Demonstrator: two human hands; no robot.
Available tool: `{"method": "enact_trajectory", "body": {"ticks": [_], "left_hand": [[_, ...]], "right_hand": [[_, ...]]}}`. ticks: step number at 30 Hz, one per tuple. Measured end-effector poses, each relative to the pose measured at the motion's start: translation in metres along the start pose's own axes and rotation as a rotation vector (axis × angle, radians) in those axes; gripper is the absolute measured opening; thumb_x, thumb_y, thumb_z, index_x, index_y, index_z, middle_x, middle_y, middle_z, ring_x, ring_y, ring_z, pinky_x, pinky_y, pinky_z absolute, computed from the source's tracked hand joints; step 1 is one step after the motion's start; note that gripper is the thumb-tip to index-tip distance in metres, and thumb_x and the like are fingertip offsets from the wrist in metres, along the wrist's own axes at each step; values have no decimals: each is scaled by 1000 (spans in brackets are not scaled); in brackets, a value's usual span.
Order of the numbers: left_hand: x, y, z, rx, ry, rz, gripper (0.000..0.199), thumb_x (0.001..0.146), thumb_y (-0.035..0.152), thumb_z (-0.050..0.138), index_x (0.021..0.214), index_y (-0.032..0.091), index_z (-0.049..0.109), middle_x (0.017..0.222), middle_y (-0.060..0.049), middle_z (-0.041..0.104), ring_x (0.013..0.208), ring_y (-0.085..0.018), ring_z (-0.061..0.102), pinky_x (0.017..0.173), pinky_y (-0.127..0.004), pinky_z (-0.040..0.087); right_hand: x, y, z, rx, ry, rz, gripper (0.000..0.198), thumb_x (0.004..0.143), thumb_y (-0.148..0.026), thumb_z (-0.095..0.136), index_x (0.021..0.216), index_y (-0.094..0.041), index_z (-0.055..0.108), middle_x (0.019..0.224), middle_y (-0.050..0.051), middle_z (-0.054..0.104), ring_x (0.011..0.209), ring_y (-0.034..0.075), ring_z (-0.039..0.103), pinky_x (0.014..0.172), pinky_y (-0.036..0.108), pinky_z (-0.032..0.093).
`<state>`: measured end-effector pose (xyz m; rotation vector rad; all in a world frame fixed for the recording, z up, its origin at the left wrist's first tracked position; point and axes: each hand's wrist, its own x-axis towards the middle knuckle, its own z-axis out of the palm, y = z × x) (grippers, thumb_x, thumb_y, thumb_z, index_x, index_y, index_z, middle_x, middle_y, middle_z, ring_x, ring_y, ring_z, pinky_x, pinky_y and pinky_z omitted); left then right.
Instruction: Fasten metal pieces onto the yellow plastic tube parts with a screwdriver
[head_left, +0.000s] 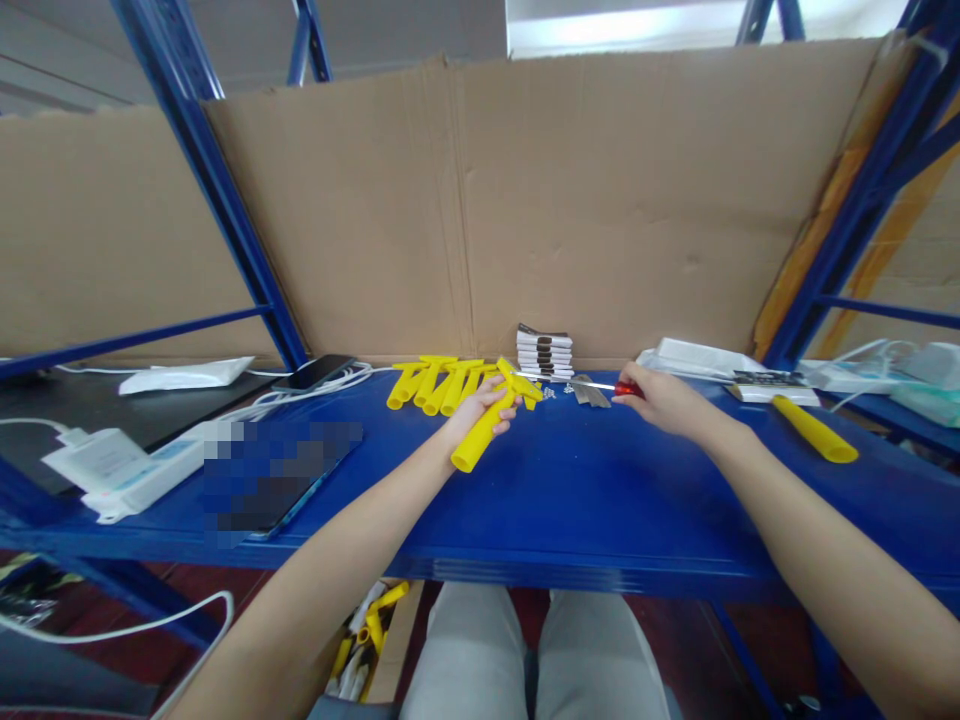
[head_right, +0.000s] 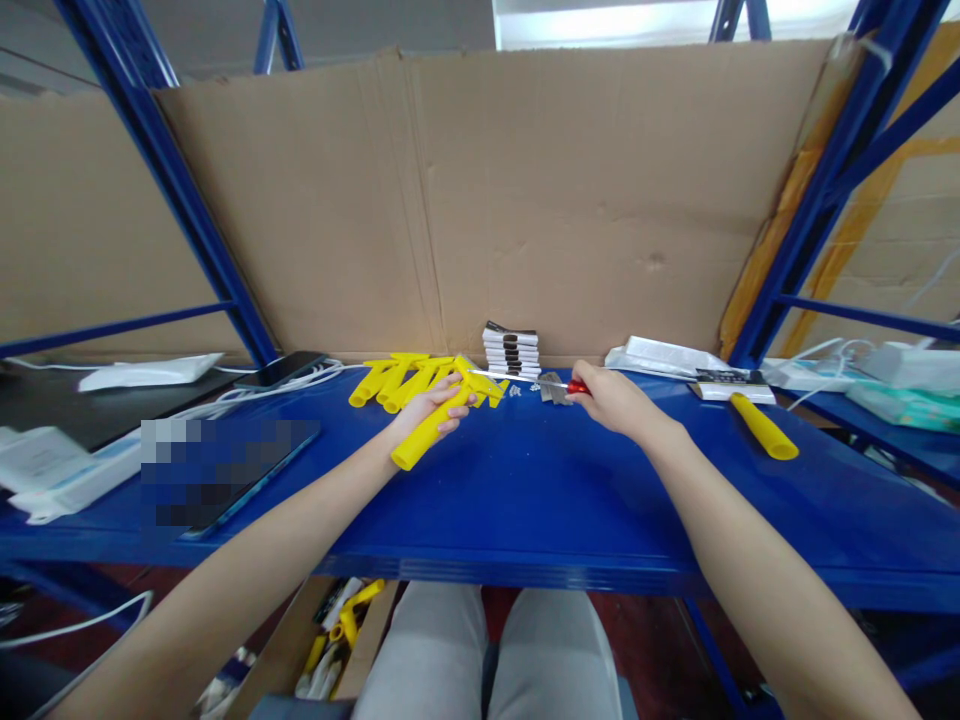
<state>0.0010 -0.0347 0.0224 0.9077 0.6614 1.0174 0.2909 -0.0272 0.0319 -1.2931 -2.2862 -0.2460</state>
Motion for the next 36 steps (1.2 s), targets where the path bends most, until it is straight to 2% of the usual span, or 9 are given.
{"method": "enact_trajectory", "body": {"ticks": [10,14,20,23,28,32,36], "left_hand": [[3,-5,-1,179,104,81,42,87,10,49,123,27,37,72,3,55,39,-9,47,33,-17,35],[2,-6,-3,264,145,117,41,86,11,50,121,28,39,70,4,55,39,-9,46,32,-17,35],[3,-6,-7,341,125,149,41,83,12,54,118,28,40,69,5,54,39,-8,46,31,-16,37],[3,-6,-8,360,121,158,40,83,12,53,118,27,40,70,5,54,39,-8,46,31,-16,37],[3,-6,-9,400,94,174,40,83,13,55,117,29,41,70,6,54,39,-7,46,31,-16,38],[3,-4,-13,415,94,209,41,82,15,59,117,29,43,71,6,54,40,-6,47,32,-15,38],[4,-2,-16,455,107,225,44,82,15,60,119,30,43,72,6,53,41,-6,47,33,-14,37]], "right_hand": [[-1,0,-2,66,-16,-24,12,84,-31,53,75,-23,50,70,4,64,61,19,58,57,27,38],[-2,-2,-5,91,-70,-3,17,86,-37,52,77,-22,54,72,5,66,64,20,61,59,28,40],[-3,-5,-5,77,-137,4,23,89,-37,45,77,-22,57,71,5,67,62,19,61,57,27,39],[-4,-5,-3,103,-128,-11,22,89,-37,45,78,-22,56,70,5,67,61,18,61,56,27,39],[-5,-2,3,165,-54,26,19,80,-40,58,78,-23,49,66,2,65,54,17,57,51,26,38],[-4,-3,5,98,8,24,19,82,-39,56,73,-24,47,62,2,63,54,17,57,51,26,37],[-5,-7,2,52,-25,-13,19,85,-40,53,75,-24,52,66,3,66,57,18,60,53,26,37]]}}
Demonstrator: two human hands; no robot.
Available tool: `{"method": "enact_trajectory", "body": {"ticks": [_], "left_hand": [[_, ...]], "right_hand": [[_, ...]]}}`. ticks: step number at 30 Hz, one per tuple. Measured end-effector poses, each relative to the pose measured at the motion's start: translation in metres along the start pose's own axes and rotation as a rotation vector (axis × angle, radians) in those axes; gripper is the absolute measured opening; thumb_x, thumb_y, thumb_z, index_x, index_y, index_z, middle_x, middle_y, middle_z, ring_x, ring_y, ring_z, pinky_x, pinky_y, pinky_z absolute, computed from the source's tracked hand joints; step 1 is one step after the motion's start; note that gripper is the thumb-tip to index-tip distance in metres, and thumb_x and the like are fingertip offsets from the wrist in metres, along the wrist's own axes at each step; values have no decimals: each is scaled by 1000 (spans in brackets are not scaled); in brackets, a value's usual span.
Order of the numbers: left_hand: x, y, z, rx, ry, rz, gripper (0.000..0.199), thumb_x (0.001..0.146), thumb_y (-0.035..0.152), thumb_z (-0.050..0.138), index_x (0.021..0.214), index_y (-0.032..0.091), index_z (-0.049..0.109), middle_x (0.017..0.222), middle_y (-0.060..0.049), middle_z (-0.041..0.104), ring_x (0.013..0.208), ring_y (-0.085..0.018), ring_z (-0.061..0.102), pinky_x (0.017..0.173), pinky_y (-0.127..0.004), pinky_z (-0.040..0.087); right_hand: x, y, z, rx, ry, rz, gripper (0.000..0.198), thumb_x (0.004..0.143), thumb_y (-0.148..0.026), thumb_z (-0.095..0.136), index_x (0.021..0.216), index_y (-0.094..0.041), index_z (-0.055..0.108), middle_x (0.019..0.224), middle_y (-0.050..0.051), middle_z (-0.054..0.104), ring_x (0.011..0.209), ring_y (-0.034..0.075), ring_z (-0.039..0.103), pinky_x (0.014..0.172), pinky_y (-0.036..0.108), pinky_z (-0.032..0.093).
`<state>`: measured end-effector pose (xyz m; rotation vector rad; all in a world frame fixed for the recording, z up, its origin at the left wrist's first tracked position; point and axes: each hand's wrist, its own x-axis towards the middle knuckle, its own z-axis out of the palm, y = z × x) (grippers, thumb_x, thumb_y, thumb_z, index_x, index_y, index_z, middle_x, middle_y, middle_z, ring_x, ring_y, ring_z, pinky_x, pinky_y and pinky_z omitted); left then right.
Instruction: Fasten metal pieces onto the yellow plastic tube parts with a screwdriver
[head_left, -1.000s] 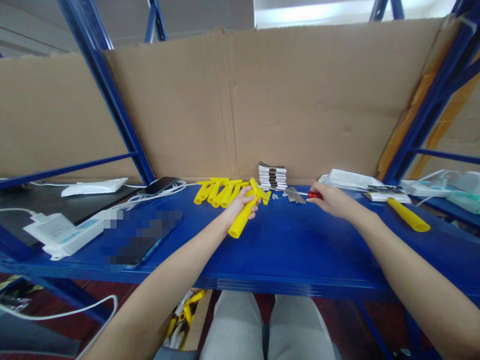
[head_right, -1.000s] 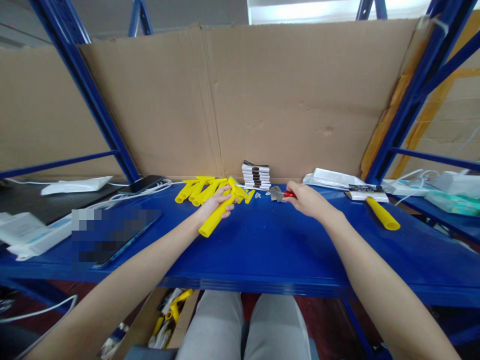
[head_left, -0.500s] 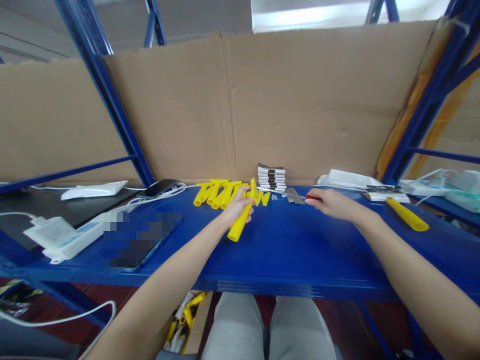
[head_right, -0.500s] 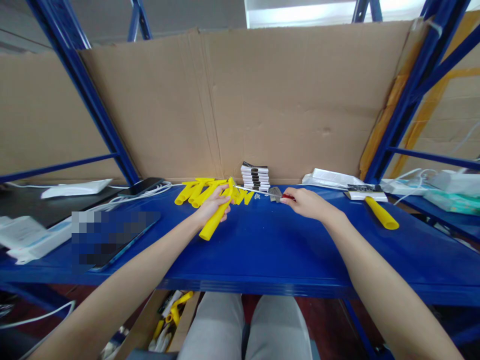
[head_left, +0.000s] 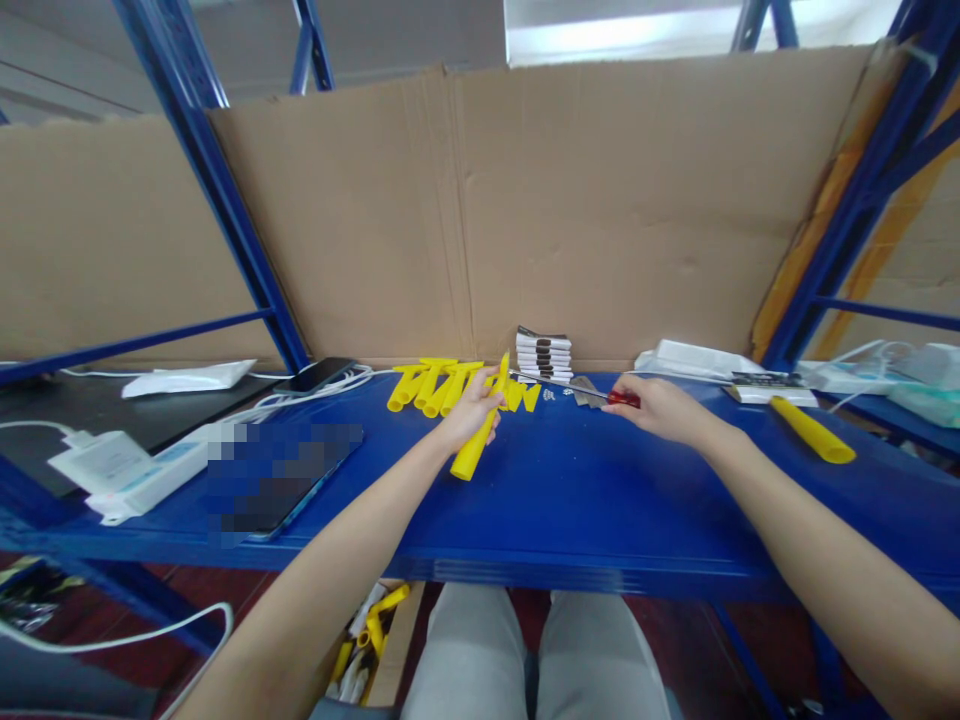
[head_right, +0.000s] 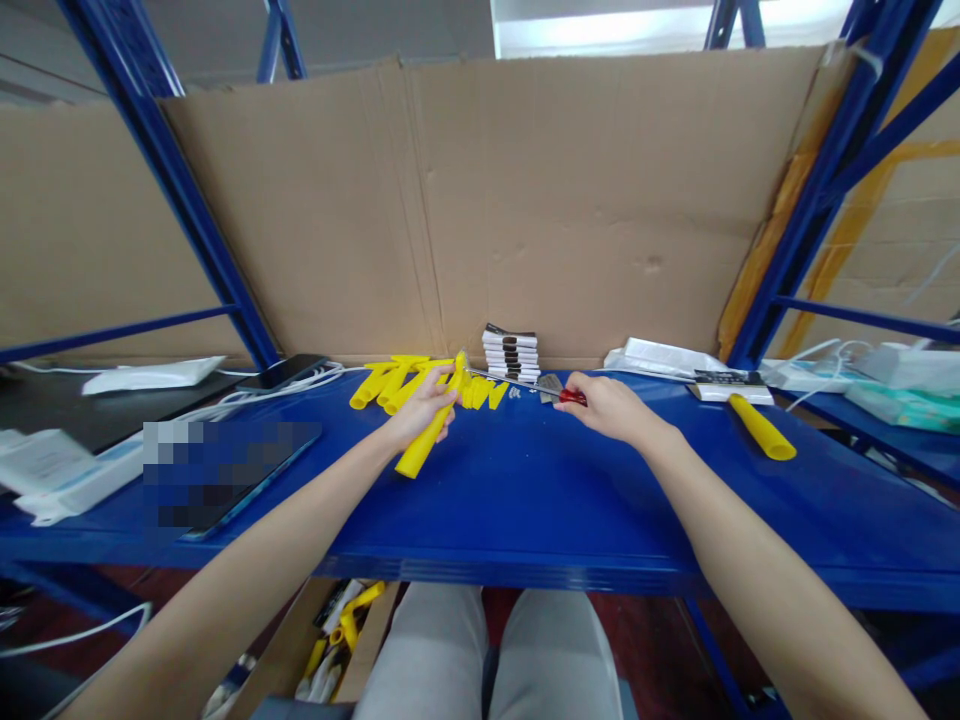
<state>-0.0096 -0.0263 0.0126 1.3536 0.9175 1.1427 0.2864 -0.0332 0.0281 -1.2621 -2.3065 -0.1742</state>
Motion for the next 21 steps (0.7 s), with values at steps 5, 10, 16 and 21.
{"method": "enact_trajectory", "body": {"ticks": [5,10,16,21], "left_hand": [[-1,1,1,65,32,9,45,83,12,55,123,29,42,74,5,50,40,-6,46,32,-16,37],[0,-3,2,91,61,17,46,84,11,52,125,29,43,75,5,50,39,-5,44,32,-15,35],[2,-4,-3,91,95,68,50,83,13,57,128,31,44,77,5,50,41,-3,45,33,-13,35],[2,-3,-5,111,110,140,48,84,16,58,128,30,45,73,5,49,39,-4,44,33,-13,34]], "right_hand": [[0,-3,-1,5,-39,20,20,87,-40,49,79,-23,55,69,5,67,58,18,60,54,27,38],[0,2,7,111,-9,35,19,81,-39,59,79,-23,48,70,4,67,58,18,60,53,26,39],[0,-3,10,7,10,24,20,86,-41,54,79,-22,56,75,6,70,65,21,63,58,28,41],[1,-11,8,-49,37,11,25,92,-41,46,89,-22,61,85,9,73,71,22,66,62,29,43]]}}
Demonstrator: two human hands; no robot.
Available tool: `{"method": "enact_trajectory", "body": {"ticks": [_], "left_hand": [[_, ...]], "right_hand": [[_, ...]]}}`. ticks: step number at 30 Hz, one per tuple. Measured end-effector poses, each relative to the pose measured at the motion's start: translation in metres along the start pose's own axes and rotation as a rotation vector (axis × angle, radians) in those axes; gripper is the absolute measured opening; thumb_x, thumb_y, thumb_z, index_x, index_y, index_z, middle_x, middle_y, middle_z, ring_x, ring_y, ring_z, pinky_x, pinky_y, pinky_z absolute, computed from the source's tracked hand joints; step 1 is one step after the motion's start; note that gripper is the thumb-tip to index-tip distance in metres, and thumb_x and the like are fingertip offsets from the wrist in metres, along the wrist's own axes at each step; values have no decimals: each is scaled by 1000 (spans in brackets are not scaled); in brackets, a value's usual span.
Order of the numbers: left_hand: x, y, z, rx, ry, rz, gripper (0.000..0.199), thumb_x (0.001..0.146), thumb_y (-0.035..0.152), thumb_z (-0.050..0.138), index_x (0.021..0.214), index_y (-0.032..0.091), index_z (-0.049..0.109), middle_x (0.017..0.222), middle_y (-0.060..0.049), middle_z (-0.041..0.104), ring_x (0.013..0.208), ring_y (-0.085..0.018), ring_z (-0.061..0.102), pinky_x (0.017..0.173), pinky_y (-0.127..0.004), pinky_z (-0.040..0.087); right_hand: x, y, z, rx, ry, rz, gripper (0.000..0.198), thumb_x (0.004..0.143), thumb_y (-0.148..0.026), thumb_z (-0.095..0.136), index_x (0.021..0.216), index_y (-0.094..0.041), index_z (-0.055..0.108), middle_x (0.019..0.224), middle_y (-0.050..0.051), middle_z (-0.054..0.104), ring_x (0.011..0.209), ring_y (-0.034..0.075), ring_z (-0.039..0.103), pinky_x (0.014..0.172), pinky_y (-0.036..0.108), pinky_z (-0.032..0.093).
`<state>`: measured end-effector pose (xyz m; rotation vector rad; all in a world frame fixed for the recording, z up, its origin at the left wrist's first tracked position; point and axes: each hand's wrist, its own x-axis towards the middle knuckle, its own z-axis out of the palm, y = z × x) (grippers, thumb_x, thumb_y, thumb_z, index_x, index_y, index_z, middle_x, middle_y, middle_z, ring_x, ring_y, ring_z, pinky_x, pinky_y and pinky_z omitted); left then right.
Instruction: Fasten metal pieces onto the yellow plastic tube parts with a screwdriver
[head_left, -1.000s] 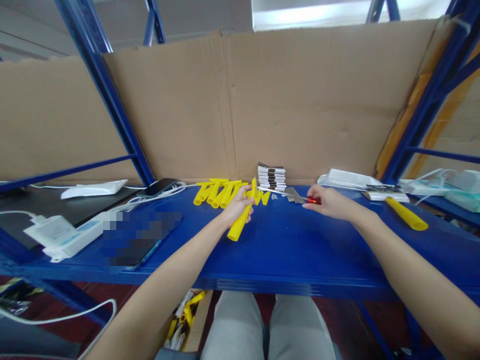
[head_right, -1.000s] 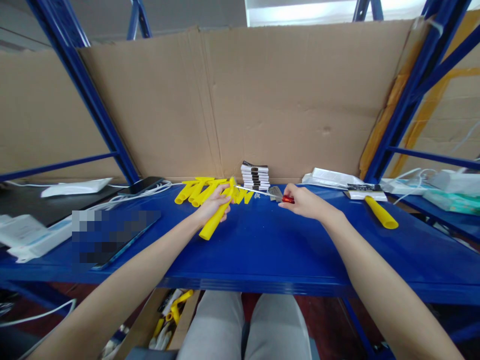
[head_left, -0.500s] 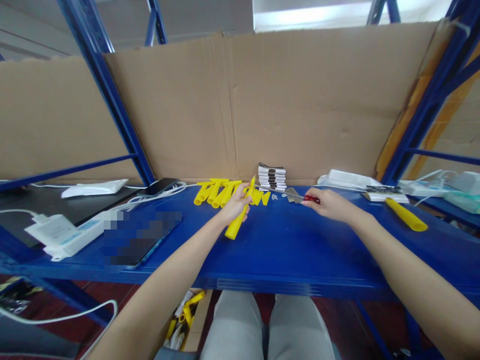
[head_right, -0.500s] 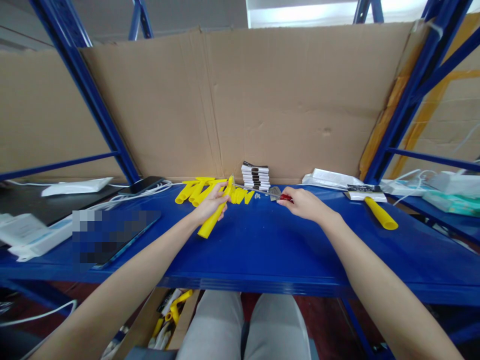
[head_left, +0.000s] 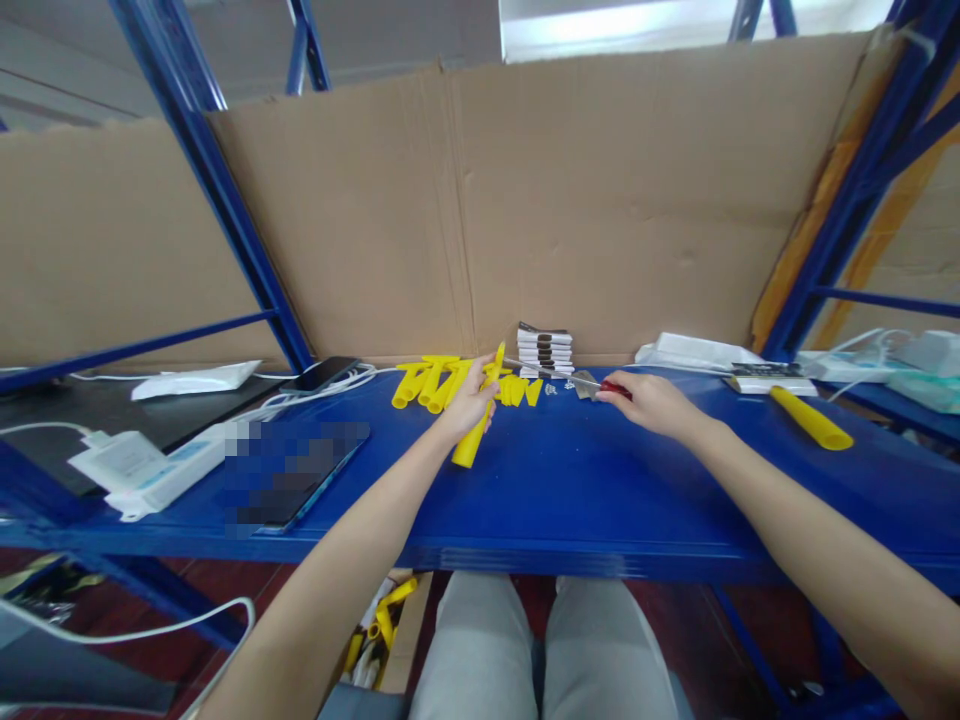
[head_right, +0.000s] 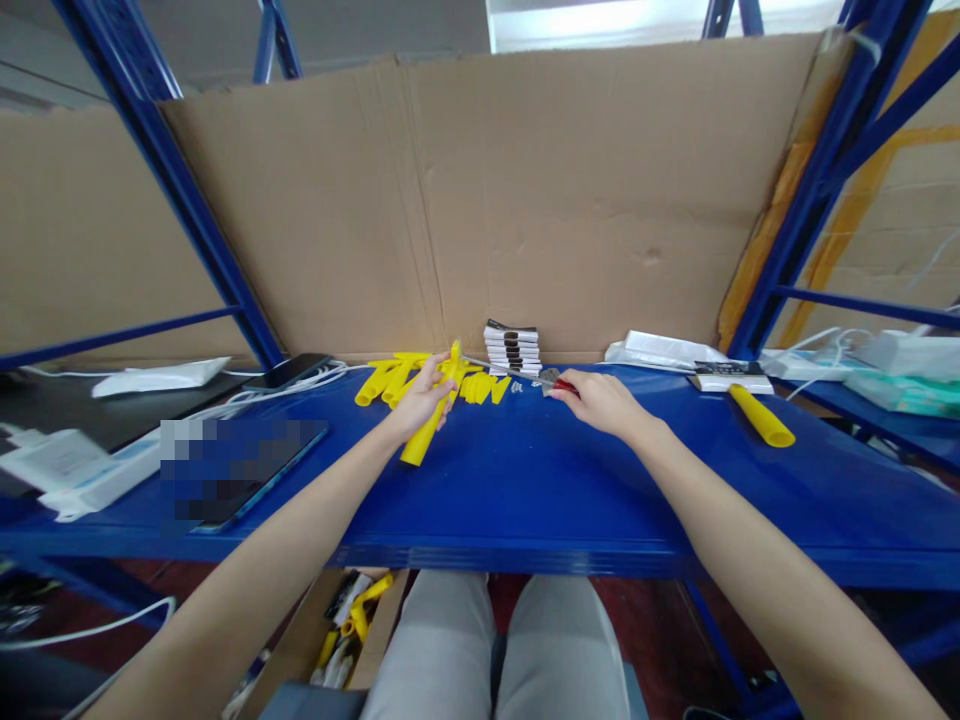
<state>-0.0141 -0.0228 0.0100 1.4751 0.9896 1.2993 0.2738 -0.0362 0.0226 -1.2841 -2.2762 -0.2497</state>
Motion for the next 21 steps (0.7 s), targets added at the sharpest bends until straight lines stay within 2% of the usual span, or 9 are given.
{"method": "enact_trajectory", "body": {"ticks": [4,8,11,17,21], "left_hand": [[0,-1,0,-34,11,75,51,81,17,66,127,29,48,74,3,52,38,-3,42,33,-13,32],[0,1,0,-9,11,146,56,77,20,71,127,30,48,92,-3,57,39,0,40,33,-13,31],[-1,4,-1,11,20,188,54,78,19,70,126,30,49,101,-5,58,40,1,40,33,-13,32],[2,1,-3,58,16,226,51,81,21,67,127,28,48,91,-2,58,38,1,41,33,-12,34],[8,-7,-6,186,49,312,49,83,28,65,128,26,45,98,-4,57,39,2,40,32,-12,36]], "right_hand": [[1,4,6,82,43,24,20,86,-42,57,90,-23,54,76,5,69,66,21,65,58,27,42],[0,8,10,43,115,77,12,84,-34,57,84,-23,52,74,5,68,64,20,63,56,27,41],[-1,7,9,-30,141,82,15,85,-37,57,82,-23,56,76,6,69,67,22,64,59,29,42],[-1,2,6,-67,148,30,26,90,-45,52,92,-22,64,86,10,73,77,25,68,64,30,45],[0,6,11,-2,152,6,27,88,-47,54,93,-21,61,83,8,72,73,24,68,61,29,45]]}}
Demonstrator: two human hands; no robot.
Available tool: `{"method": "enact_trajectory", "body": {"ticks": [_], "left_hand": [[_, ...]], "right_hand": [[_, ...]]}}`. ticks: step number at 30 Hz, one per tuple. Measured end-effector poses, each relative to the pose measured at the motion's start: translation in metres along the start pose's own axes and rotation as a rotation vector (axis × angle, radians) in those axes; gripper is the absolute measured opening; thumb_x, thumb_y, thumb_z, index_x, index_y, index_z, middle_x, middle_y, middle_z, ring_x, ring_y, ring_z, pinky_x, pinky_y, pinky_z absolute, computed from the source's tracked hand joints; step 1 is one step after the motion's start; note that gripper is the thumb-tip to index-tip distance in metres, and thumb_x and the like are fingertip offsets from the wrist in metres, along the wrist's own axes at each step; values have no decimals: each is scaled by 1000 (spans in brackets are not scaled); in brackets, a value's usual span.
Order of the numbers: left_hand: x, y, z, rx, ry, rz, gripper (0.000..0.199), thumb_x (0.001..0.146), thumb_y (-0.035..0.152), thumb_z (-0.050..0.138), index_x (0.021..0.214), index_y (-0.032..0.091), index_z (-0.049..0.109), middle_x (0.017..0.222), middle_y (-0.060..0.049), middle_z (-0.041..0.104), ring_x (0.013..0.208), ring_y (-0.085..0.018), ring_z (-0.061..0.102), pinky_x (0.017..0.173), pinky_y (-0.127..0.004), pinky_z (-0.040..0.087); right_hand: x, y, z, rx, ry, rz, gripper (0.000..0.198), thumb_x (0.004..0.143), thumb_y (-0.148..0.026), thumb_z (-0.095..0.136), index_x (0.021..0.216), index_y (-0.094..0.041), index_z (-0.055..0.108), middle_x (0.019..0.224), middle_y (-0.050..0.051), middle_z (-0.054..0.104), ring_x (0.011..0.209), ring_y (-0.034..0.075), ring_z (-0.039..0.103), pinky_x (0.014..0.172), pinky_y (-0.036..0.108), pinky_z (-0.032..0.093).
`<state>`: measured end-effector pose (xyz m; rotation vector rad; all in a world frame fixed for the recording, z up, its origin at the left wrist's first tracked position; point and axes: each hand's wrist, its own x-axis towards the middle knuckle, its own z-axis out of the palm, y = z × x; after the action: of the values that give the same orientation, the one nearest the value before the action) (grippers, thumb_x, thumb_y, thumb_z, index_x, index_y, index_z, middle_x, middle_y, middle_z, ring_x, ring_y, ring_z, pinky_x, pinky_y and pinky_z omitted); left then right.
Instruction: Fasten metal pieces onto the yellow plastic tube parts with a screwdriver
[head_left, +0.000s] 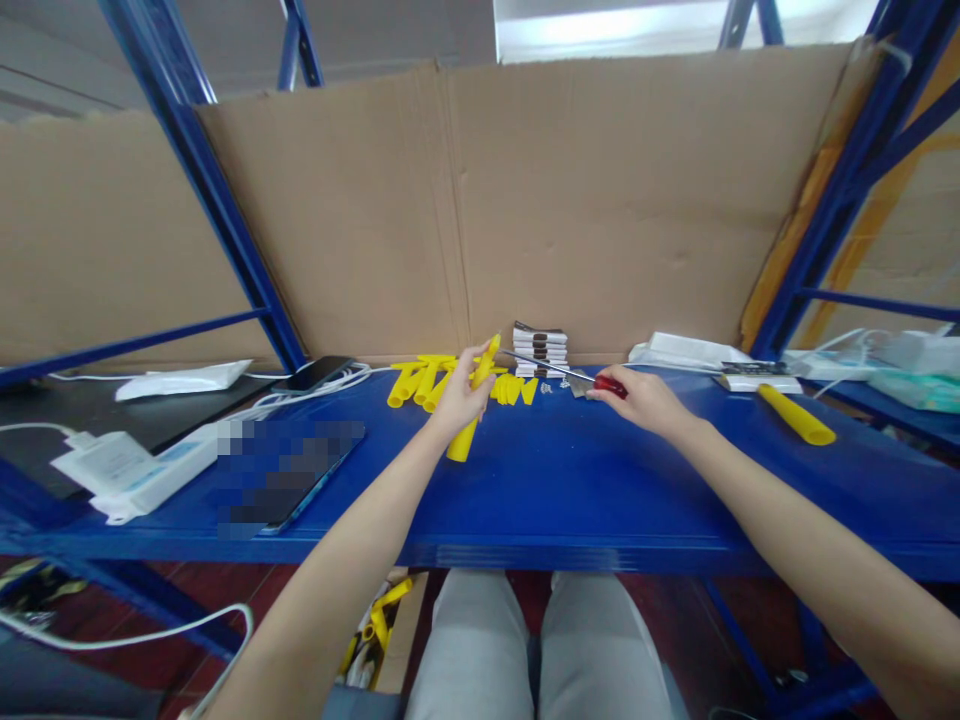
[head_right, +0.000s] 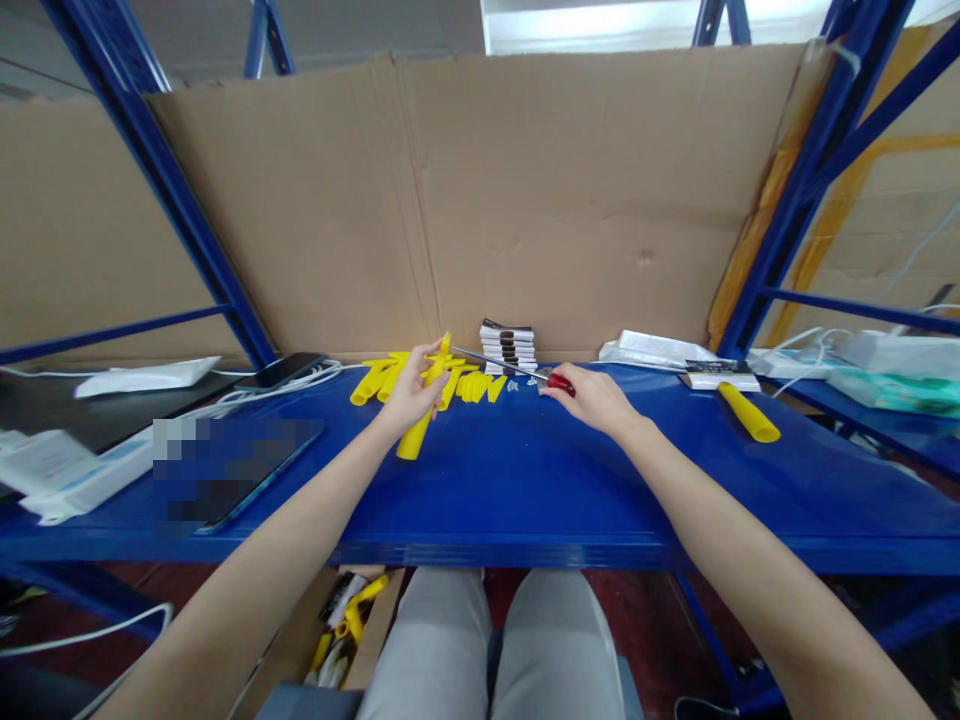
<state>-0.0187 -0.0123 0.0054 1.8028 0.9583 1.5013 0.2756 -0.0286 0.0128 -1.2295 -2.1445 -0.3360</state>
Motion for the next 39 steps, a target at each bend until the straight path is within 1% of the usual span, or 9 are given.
{"method": "enact_trajectory", "body": {"ticks": [2,6,13,18,22,26,29,34,39], "left_hand": [[1,-4,0,47,14,30,48,84,30,64,128,26,45,103,-6,56,39,3,40,32,-13,36],[2,-10,0,88,6,69,47,86,33,61,130,26,45,107,-8,56,39,3,41,31,-12,36],[5,-14,-2,75,11,88,46,87,27,56,131,25,42,99,-5,60,36,3,38,32,-12,35],[3,-11,-3,88,-1,72,46,87,25,57,131,25,43,99,-5,60,36,2,40,32,-12,36],[2,-9,-4,117,-6,63,46,86,28,60,130,26,45,104,-7,57,39,1,43,32,-13,37],[2,-10,-6,125,9,72,44,87,31,60,129,27,46,105,-7,54,39,2,42,32,-14,38],[3,-11,-6,122,4,69,45,87,32,60,129,26,46,106,-7,55,40,2,42,33,-13,38],[3,-14,-5,138,-19,105,45,88,34,59,130,26,45,105,-7,58,41,2,40,33,-11,36],[3,-19,-5,177,-9,71,47,87,35,60,131,27,47,104,-7,57,41,1,41,33,-12,35]], "right_hand": [[0,3,3,21,20,15,26,87,-46,56,94,-22,59,80,7,71,69,23,67,58,28,44],[0,4,5,-21,29,5,19,88,-41,55,85,-22,57,75,6,70,62,21,65,54,27,42],[-1,-3,4,-47,-8,-69,27,94,-41,45,88,-21,62,82,9,72,73,23,68,61,29,44],[-1,1,9,49,5,-6,25,88,-47,54,93,-22,57,76,5,70,64,21,66,56,27,43],[-2,5,10,-12,37,17,23,89,-46,53,85,-23,56,71,4,69,60,20,64,53,27,40],[-2,0,7,-67,5,-20,25,91,-44,49,88,-22,60,79,8,72,67,23,67,58,29,43],[-1,-3,5,-46,-22,-31,26,94,-42,44,89,-21,60,83,9,72,72,24,68,62,30,45],[-1,1,5,16,-7,27,25,86,-45,58,93,-22,55,80,7,71,70,23,68,59,28,45],[-1,2,2,-103,-2,20,20,90,-41,54,91,-22,58,79,7,72,69,23,68,58,28,43]]}}
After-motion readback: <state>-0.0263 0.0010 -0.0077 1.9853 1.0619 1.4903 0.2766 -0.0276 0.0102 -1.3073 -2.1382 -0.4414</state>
